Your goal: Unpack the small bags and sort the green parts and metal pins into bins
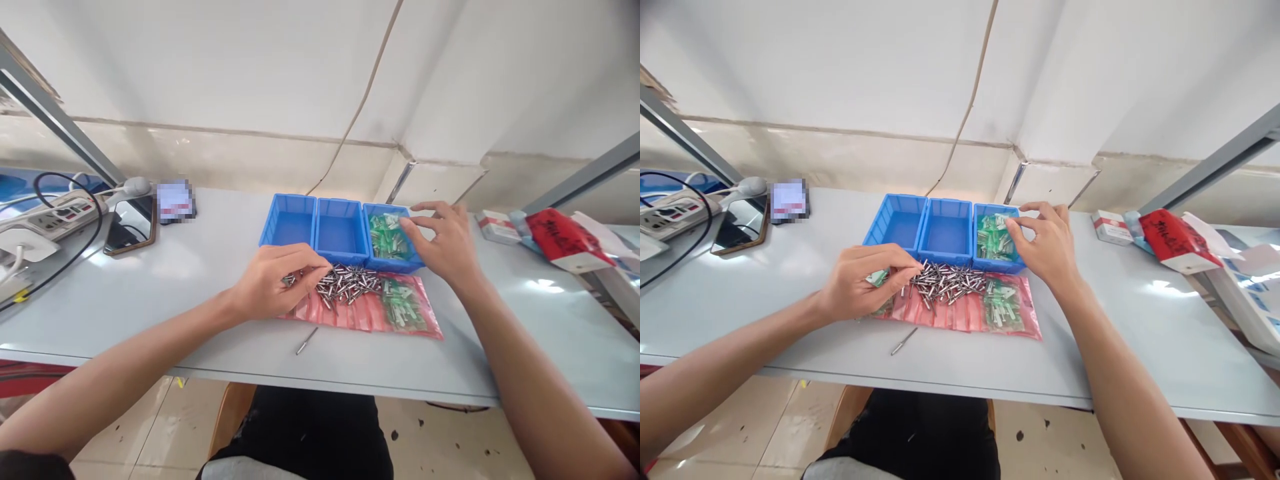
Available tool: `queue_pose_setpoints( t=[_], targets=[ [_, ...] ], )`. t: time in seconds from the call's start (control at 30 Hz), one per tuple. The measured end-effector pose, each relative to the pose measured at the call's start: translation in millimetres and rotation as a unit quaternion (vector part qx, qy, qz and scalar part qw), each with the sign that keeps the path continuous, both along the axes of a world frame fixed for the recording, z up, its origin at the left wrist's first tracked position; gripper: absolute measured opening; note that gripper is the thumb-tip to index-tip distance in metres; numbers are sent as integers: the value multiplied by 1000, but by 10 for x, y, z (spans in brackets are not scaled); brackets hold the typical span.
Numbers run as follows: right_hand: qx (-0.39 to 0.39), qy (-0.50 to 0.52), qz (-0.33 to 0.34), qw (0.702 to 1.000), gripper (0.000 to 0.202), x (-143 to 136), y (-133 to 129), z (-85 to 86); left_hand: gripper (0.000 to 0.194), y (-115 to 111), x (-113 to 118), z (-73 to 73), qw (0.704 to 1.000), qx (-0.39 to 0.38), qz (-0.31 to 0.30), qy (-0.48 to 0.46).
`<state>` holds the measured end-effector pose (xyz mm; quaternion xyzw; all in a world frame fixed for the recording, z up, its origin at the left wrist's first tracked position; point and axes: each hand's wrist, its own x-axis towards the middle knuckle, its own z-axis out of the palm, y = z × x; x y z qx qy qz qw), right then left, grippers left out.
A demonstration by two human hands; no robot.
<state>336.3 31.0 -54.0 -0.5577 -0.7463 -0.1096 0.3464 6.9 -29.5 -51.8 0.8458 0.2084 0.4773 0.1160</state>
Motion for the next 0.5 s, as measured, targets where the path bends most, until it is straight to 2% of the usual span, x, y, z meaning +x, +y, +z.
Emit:
queue_pose_setpoints(
  t=[0.1,0.17,0.23,0.3,0.33,0.4,0.5],
  targets=[
    [-57,-33,19,998,41,-31,-48,30,11,23,-34,49,1000,19,15,-5],
    [-72,-66,11,995,45,-66,-92,46,9,41,-75,113,998,26,48,-19],
    [-45,-95,7,994,44,-131,-152,71,9,64,-125,177,994,15,90,-54],
    [12,-95,38,995,36,-246,-241,109,11,91,-173,212,987,-13,126,-101],
    [38,-88,75,993,32,-326,-299,130,11,105,-193,214,982,-28,140,-121],
    [59,-79,189,977,23,-530,-446,162,11,131,-221,196,975,-53,159,-144],
    [20,-130,365,922,26,-891,-714,145,12,145,-231,152,972,-70,166,-149]
  ],
)
